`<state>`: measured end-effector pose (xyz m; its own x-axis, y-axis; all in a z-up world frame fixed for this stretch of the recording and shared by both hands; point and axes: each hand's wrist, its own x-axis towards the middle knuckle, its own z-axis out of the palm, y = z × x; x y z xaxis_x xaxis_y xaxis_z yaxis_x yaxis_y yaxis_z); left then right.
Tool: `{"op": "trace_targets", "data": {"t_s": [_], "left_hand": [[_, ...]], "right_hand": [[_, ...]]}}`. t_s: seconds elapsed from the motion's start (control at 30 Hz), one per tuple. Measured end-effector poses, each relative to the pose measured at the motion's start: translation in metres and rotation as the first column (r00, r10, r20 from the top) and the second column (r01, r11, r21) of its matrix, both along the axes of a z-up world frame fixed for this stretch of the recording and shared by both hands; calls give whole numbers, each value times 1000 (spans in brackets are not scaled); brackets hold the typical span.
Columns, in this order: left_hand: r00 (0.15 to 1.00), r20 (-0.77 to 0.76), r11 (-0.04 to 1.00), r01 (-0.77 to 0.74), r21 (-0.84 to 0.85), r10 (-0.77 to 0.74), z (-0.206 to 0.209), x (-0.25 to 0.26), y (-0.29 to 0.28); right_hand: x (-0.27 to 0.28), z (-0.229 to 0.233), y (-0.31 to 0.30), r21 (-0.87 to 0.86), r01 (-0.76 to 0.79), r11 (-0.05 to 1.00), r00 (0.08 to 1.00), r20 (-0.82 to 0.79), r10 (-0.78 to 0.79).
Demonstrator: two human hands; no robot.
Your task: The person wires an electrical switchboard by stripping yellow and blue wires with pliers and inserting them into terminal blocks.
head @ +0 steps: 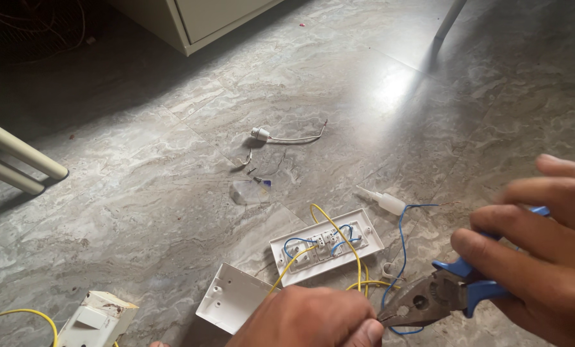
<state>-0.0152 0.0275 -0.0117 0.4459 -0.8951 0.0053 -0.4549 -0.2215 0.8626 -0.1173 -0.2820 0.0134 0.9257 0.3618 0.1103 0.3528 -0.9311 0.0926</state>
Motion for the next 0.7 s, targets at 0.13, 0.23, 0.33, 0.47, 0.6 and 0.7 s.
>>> {"op": "trace_targets", "data": {"t_s": [0.13,0.23,0.33,0.47,0.6,0.7], "left_hand": [[926,376,999,-15,-30,25,13,-8,5],[737,676,913,297,-281,-32,22,5,9],[660,751,900,335,-278,-14,24,6,4],[819,569,902,194,-386,68,16,20,6],[974,133,932,-131,-339,186,4,20,24],[970,-119,974,-219,-65,210,10,21,22]], "right_hand": [[10,7,1,78,73,994,907,-421,-34],[35,19,-19,89,190,978,246,-968,40],[48,19,-25,179,439,881,-257,-914,313],[50,17,-15,-94,317,944,-23,-996,-91],[45,-18,-27,-368,192,910,622,-672,-403],[26,-36,-26,-215,360,908,807,-417,-419]]}}
